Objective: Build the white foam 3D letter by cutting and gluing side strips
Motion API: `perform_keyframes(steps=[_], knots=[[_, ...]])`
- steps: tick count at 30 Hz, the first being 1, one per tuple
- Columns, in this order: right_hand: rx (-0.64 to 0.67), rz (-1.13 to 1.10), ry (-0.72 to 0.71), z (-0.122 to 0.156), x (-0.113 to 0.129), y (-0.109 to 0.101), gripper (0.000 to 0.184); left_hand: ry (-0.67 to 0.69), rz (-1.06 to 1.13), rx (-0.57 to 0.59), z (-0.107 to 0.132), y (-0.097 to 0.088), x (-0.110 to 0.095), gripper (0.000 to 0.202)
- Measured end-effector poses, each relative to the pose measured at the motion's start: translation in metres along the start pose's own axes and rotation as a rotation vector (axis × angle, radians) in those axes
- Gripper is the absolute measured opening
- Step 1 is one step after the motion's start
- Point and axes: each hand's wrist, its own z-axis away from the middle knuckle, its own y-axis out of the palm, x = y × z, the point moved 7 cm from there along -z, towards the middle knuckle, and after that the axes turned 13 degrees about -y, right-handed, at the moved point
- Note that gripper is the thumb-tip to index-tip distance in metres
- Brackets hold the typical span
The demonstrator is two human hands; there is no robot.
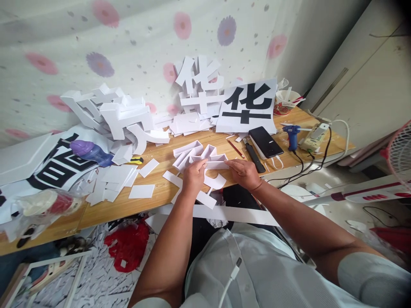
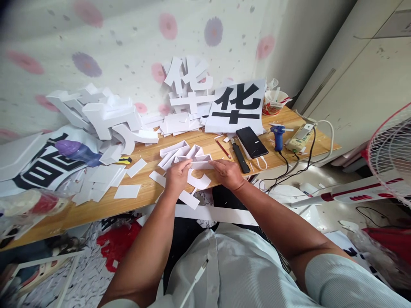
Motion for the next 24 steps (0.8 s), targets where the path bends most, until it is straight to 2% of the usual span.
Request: perform_keyframes(steps=[10,14,24], knots=[[-0.015,-0.058,-0.006,-0.001,0.0,0.0,0.036,0.042,0.04,0.001,-0.002,0.008,0.015,0.026],[-0.043,-0.018,-0.043,-0.002,0.003,-0.002,0.038,0.113,0.058,-0.034,0.001,0.008,0.014,0.025],[-0.096,0.046,-0.144,-0.005,0.012,-0.009,0.042,0.188,0.033,-0.108,0.004,0.006,0.01,0.023]])
